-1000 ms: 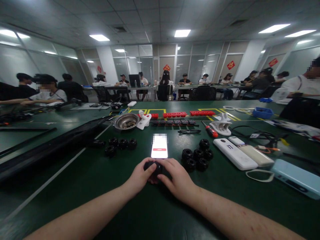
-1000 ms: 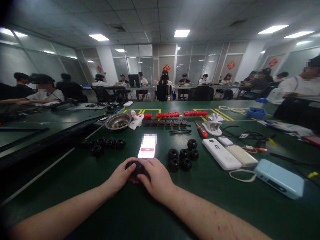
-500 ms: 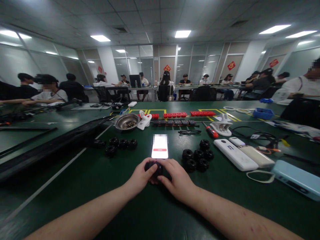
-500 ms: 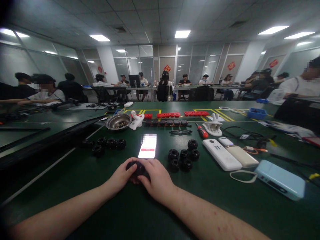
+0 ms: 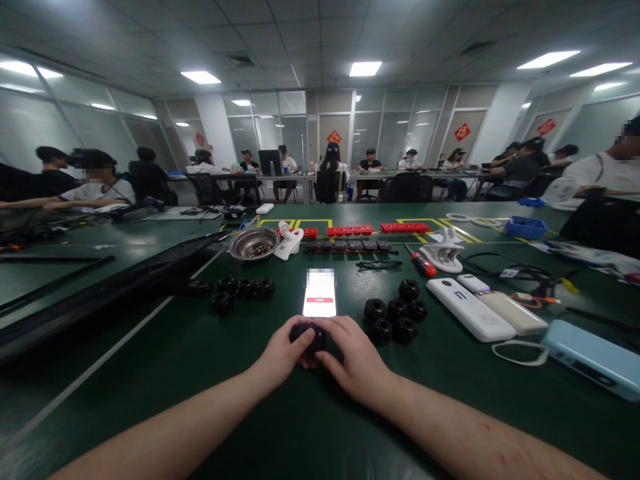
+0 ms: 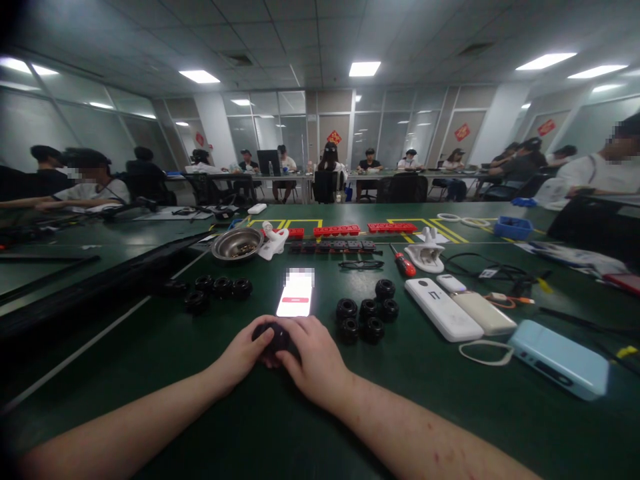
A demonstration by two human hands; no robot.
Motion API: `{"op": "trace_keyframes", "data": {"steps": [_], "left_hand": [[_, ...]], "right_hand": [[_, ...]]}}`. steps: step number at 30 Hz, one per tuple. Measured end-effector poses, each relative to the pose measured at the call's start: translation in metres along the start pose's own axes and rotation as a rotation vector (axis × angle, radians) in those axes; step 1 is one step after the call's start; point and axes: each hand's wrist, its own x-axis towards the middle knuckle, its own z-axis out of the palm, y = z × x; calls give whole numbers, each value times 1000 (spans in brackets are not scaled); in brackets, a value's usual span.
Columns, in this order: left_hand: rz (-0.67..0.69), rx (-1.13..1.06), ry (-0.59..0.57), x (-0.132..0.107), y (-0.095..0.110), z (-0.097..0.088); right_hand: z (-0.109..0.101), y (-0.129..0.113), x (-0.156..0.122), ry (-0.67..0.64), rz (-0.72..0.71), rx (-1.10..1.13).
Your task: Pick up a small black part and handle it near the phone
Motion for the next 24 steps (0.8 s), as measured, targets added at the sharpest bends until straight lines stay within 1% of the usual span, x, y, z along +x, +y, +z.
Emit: {"op": "trace_keyframes", "data": {"steps": [1,3,7,9,13,15,18,21,24], "left_hand": [[0,-3,10,0,0,0],[14,-7,17,-1,1,0],[42,-11,-12,-2,1,0],[39,-2,-22,-1,0,0],[-3,15,5,0,1,1],[-12,9,15,-1,2,1],[11,-9,20,-2,2,0],[31,-29,-3,-3,1,0],[30,-17,-27,-2,0,0]], "right_hand": [[0,0,0,2,-7,-3],[1,0,-1,17,22,-7],[0,2,-1,21,94,-13],[0,3,-1,10,75,-20],[0,1,0,28,0,-33],[0,-1,0,27,-13,-36],[-1,-1,-1,25,33,-30],[-2,0,-1,13,83,-18],[-1,2,0,10,65,-12]]}}
